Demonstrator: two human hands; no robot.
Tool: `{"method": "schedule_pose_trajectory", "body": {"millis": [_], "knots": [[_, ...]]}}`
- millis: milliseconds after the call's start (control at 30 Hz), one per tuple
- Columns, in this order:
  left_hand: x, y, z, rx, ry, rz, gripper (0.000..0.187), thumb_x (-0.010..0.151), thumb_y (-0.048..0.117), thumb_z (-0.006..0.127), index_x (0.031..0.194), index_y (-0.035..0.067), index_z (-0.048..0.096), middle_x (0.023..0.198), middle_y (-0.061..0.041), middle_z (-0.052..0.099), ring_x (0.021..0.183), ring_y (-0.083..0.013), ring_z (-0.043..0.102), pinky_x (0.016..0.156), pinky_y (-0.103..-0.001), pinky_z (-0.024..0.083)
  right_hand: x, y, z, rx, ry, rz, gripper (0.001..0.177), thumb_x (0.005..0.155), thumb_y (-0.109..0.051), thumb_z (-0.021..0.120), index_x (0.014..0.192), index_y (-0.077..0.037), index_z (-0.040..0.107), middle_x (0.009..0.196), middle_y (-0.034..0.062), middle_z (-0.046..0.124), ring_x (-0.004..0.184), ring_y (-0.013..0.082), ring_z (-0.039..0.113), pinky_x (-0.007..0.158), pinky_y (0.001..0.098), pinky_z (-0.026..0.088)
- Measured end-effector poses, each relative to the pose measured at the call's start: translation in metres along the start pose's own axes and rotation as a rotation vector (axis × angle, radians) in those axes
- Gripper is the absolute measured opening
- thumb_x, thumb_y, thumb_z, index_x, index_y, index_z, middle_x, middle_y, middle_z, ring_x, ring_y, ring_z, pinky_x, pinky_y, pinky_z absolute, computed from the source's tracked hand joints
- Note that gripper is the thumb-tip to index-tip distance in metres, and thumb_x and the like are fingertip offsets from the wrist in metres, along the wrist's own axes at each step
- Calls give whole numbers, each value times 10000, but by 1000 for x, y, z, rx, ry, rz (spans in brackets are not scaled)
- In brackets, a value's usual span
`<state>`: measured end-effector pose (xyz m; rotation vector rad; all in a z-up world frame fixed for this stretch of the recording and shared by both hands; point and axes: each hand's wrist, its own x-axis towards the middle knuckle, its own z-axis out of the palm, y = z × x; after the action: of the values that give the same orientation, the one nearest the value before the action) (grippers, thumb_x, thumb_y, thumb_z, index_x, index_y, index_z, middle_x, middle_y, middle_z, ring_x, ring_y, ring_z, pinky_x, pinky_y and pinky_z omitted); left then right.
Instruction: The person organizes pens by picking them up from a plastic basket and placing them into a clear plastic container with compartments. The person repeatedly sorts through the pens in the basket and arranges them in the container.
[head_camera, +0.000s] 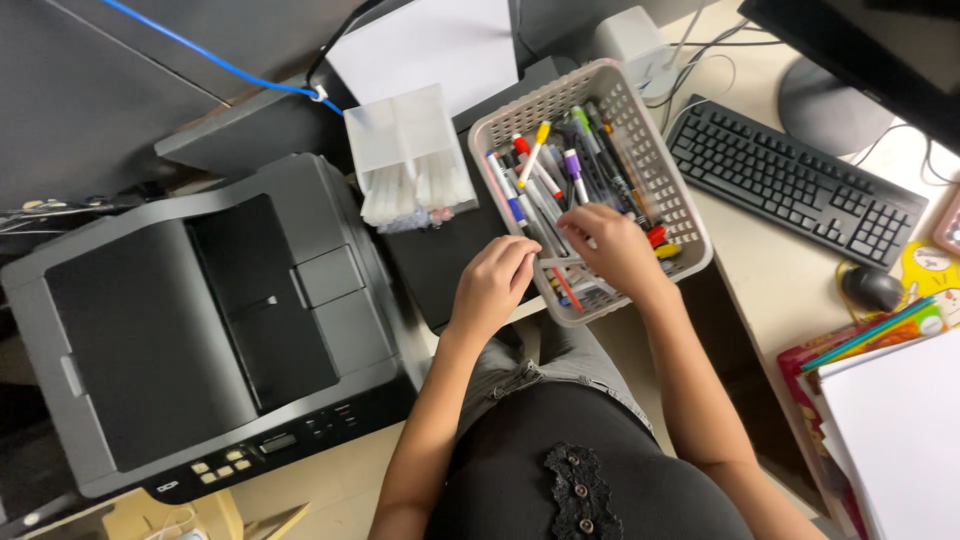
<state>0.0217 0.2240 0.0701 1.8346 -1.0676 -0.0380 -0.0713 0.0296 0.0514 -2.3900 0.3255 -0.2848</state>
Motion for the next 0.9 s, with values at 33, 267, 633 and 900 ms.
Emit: {"method": "schedule_pose_trajectory", "body": {"millis": [33,267,633,900], "knots": [[3,-1,6,-1,2,-2,106,953,26,682,1057,46,688,1025,-103,702,936,-305,712,817,-390,578,0,2,2,-1,-2,-1,130,976,-158,694,1072,-73,715,1015,116,723,883,318,710,756,395,567],[21,-11,41,59,-6,-121,80,961,40,639,1038,23,650,1034,-140,672,981,-358,667,852,-439,544,14,18,22,-159,-34,-166,440,779,-288,814,1110,-97,597,1075,138,545,1050,352,610,736,441,571],[30,-9,68,159,120,-316,100,966,45,632,1059,15,652,1053,-145,669,974,-367,658,830,-433,540,40,66,3,-175,-16,-11,225,947,-178,638,1120,-67,544,1074,150,570,846,387,678,655,491,562],[34,2,101,332,174,-225,106,922,58,680,1027,47,677,981,-113,694,925,-333,673,828,-437,554,39,102,-13,9,-69,-146,176,1037,-199,596,1060,-40,524,1062,174,578,821,448,635,665,526,514]]}}
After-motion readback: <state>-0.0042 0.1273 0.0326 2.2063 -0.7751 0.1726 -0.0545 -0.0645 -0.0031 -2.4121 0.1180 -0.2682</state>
